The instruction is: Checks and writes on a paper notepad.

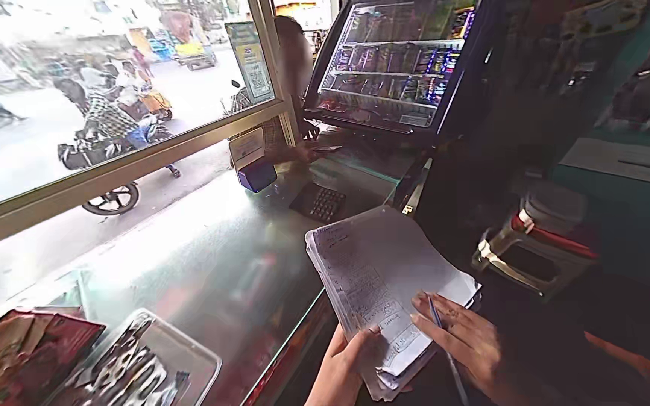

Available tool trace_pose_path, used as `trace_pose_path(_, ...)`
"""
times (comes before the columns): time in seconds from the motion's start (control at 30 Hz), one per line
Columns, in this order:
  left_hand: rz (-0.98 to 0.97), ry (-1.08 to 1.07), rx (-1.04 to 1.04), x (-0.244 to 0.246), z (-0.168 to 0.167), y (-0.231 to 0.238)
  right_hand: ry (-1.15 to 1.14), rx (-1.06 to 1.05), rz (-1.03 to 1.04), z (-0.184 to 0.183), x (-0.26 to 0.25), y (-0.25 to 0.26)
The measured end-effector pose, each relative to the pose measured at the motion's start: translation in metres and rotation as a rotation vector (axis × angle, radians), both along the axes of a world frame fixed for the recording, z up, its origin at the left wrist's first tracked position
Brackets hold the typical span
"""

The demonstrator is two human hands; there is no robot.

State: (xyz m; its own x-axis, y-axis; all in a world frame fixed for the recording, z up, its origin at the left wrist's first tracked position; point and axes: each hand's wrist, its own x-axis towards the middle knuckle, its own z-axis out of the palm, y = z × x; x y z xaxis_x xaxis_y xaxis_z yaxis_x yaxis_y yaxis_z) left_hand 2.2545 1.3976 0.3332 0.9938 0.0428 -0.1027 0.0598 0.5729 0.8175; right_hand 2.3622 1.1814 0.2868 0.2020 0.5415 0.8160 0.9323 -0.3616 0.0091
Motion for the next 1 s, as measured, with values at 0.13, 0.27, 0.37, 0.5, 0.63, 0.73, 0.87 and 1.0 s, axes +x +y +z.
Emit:
trace_pose_path(0.13,-0.043,-0.453,0.366,0.108,-0.007,0.02,-0.094,0.147,0.071,0.016,0.13,-0.003)
trace_pose_path(0.27,0.45,-0.415,1.404,0.211,-0.025,0.041,-0.1,0.094,0.111,0.01,0.262,0.004)
trace_pose_path(0.37,0.664,-0.114,1.792,0.261,-0.044,0.047,0.028,-0.09,0.229,-0.012,0.352,0.007)
trace_pose_path(0.5,0.588,0.294,1.883,0.264,-0.042,0.049,0.238,-0.199,0.391,-0.026,0.424,0.008)
trace_pose_path(0.63,0.481,0.535,1.828,0.24,-0.021,0.049,0.33,-0.273,0.569,-0.013,0.482,0.011)
trace_pose_path(0.73,0.629,0.715,1.799,0.23,-0.014,0.039,0.34,-0.339,0.675,0.001,0.522,0.019)
trace_pose_path(0.87,0.978,0.601,1.894,0.274,-0.015,0.038,0.402,-0.357,0.811,0.013,0.558,0.029)
trace_pose_path(1.0,0.927,0.498,1.613,0.363,-0.001,0.066,0.466,-0.341,0.927,0.006,0.575,0.032)
